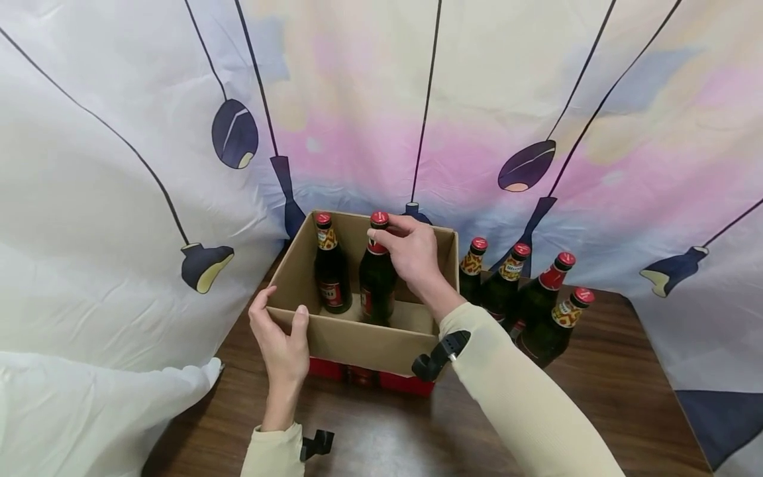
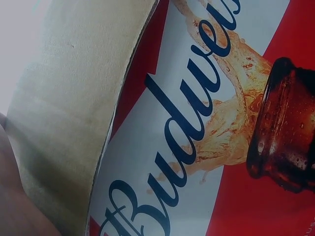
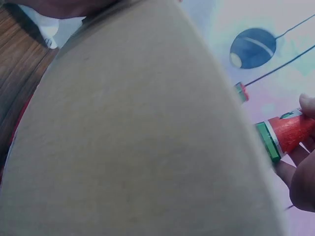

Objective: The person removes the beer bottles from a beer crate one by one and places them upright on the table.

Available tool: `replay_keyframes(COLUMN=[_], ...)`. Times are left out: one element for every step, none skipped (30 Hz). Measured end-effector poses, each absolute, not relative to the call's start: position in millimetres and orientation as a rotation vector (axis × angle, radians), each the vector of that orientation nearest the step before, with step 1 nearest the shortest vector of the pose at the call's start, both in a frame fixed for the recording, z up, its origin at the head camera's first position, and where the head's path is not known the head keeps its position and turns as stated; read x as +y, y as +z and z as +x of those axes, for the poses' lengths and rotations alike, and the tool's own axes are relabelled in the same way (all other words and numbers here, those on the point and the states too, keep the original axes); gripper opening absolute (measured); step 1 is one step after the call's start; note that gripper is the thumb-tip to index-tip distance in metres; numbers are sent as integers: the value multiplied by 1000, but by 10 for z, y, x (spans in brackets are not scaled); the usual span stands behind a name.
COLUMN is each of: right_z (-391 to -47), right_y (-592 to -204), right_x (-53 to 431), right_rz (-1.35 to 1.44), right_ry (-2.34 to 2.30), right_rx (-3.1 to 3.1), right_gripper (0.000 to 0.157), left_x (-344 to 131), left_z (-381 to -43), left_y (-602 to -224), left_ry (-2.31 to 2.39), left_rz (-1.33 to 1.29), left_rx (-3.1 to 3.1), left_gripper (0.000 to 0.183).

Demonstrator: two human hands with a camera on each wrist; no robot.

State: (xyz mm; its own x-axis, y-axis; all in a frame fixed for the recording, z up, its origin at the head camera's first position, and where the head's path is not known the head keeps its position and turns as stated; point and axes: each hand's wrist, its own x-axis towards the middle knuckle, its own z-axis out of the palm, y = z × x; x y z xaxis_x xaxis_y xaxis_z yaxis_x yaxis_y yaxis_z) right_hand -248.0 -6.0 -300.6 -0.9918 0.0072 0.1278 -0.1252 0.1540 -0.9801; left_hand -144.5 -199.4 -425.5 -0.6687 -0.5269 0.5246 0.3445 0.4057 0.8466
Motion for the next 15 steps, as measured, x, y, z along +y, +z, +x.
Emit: replay_keyframes(right_z=[-2464,-2450,-2437,-2422,-2408,-2394,-2378,-2363,-2349,-2333,-2313,-2293,-2273,-2254,-2236], right_y=[-2979,-2952,-2925,-2896,-2867,-2838,-2812,-2788,-2763,-2741,-2718,-2698,-2682,-2665,-2652], right_x=[-60,-59,-55,-50,-43,-35,-19,-2,15,35,55,75,97,117,137], right_rz=[132,143,148,157,162,166,169,172,174,171,168,173,184,190,200], right_ry=[1967,1965,1961,1957,1956,1959,1961,1959,1951,1935,1919,1912,1910,1910,1913], right_rx=[-2293,-2277,-2264,-2252,-2240,-2227,-2217,-2210,-2208,-2215,-2225,-2229,-2231,-2234,-2230], right_gripper=[43,43,43,42,42,41,41,41,41,42,42,42,41,41,40], left_x=[-1995,-1994,-1994,-1993,-1994,-1996,-1995,-1992,-1992,-1990,-1991,-1990,-1989,-1991,-1994], left_z=[-1443,-1440,-1439,-1437,-1438,-1439,-1441,-1442,-1445,-1444,-1443,-1440,-1436,-1432,-1430], left_y=[-4254,-4253,-4252,-4252,-4253,-4255,-4261,-4265,-4267,-4266,-4264,-4263,-4260,-4259,-4258], left_ry=[-1368,-1367,-1364,-1362,-1357,-1351,-1345,-1342,-1339,-1340,-1339,-1342,-1348,-1354,-1358], left_rz=[160,162,159,158,154,150,146,144,140,139,134,134,134,135,135], left_rx=[-1859,-1858,-1856,-1854,-1854,-1854,-1854,-1854,-1852,-1851,-1848,-1845,-1843,-1840,-1838], left_gripper=[63,63,63,63,63,63,62,62,62,62,62,62,62,62,62])
